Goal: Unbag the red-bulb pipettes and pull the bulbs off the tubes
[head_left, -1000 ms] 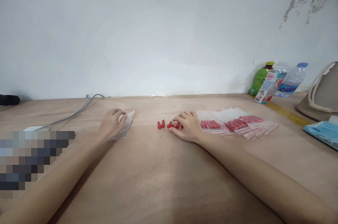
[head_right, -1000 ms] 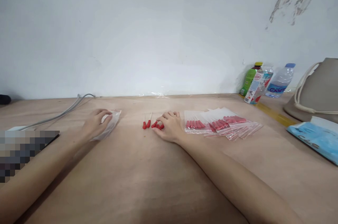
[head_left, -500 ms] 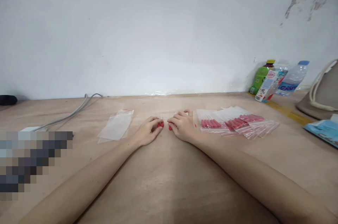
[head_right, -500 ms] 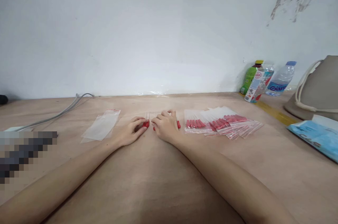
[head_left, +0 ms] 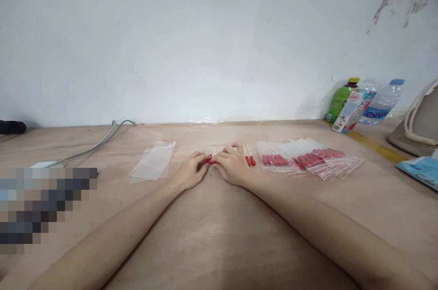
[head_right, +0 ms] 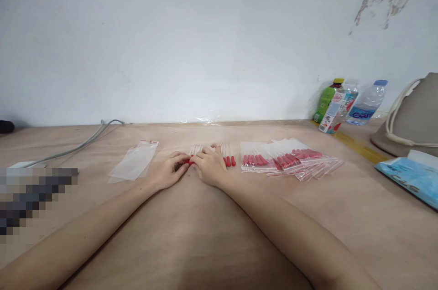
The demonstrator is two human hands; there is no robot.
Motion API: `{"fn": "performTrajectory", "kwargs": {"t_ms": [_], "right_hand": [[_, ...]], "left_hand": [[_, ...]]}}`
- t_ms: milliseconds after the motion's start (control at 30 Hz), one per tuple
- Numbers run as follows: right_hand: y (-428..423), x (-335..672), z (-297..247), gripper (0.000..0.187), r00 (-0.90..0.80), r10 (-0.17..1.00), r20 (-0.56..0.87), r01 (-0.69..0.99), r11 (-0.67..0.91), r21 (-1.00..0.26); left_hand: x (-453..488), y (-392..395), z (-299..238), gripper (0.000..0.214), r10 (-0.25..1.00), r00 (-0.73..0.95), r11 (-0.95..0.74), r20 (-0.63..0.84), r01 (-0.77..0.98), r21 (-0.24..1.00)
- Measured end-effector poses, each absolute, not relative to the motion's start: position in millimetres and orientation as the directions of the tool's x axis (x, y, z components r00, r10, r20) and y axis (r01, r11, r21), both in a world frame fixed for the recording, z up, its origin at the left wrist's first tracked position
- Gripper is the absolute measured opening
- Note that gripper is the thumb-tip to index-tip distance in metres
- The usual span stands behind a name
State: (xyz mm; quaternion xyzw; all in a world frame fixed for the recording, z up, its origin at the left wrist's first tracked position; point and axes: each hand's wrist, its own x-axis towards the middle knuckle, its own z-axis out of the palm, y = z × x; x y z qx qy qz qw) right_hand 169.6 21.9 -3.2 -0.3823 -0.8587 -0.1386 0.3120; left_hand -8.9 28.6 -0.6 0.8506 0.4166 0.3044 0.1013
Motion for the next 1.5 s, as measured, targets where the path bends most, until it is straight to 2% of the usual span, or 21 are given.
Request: {"fn": "performTrajectory", "kwargs": {"t_ms": [133, 300, 500, 600, 700, 867, 1033, 1133, 1233, 1333, 1400, 1500], "right_hand": [[15, 186, 9, 0.017, -0.415, 0.654, 0.632, 0.781, 0.613, -0.122], [10, 240, 19, 0.018, -0.212, 0.782, 0.586, 0.888, 0.405, -0.219], [-11, 309, 24, 0.034, -0.388, 0.839, 0.383, 0.901, 0.433, -0.035], [-19, 323, 23, 0.028, -0.460, 0.830, 0.316, 0.879, 0.475, 0.033], [-18, 324, 18, 0.018, -0.517, 0.802, 0.299, 0.855, 0.496, 0.148], [-11, 315, 12, 0.015, -0.581, 0.744, 0.328, 0.803, 0.459, 0.380], [-14, 314, 16, 0.011, -0.626, 0.713, 0.315, 0.751, 0.443, 0.491], [-12, 314, 15, 0.019, -0.659, 0.701, 0.273, 0.715, 0.470, 0.518], [-10, 311, 15, 0.020, -0.649, 0.711, 0.270, 0.732, 0.489, 0.474], [-19, 300, 22, 0.013, -0.606, 0.751, 0.262, 0.781, 0.500, 0.373], [-31, 288, 29, 0.010, -0.554, 0.796, 0.244, 0.830, 0.503, 0.241], [-47, 263, 36, 0.021, -0.431, 0.892, 0.138, 0.891, 0.445, -0.089]], "left_hand": [[-10, 30, -3, 0.024, 0.770, 0.468, -0.632, 0.433, 0.647, 0.425], [-11, 31, -3, 0.023, 0.776, 0.465, -0.625, 0.426, 0.652, 0.429], [-10, 26, 0, 0.023, 0.784, 0.449, -0.616, 0.429, 0.653, 0.441], [-10, 24, 2, 0.025, 0.765, 0.452, -0.630, 0.458, 0.671, 0.391], [-11, 24, 2, 0.027, 0.736, 0.458, -0.654, 0.499, 0.673, 0.346], [-11, 23, 2, 0.027, 0.719, 0.458, -0.663, 0.522, 0.677, 0.319], [-10, 22, 4, 0.029, 0.719, 0.479, -0.670, 0.504, 0.673, 0.315], [-11, 22, 4, 0.030, 0.721, 0.488, -0.672, 0.492, 0.664, 0.328], [-11, 20, 6, 0.029, 0.726, 0.489, -0.672, 0.484, 0.655, 0.346], [-7, 13, 7, 0.027, 0.710, 0.507, -0.695, 0.489, 0.617, 0.369], [-2, 5, 7, 0.024, 0.685, 0.537, -0.725, 0.492, 0.573, 0.383], [10, -9, 7, 0.020, 0.666, 0.592, -0.746, 0.454, 0.517, 0.420]]}}
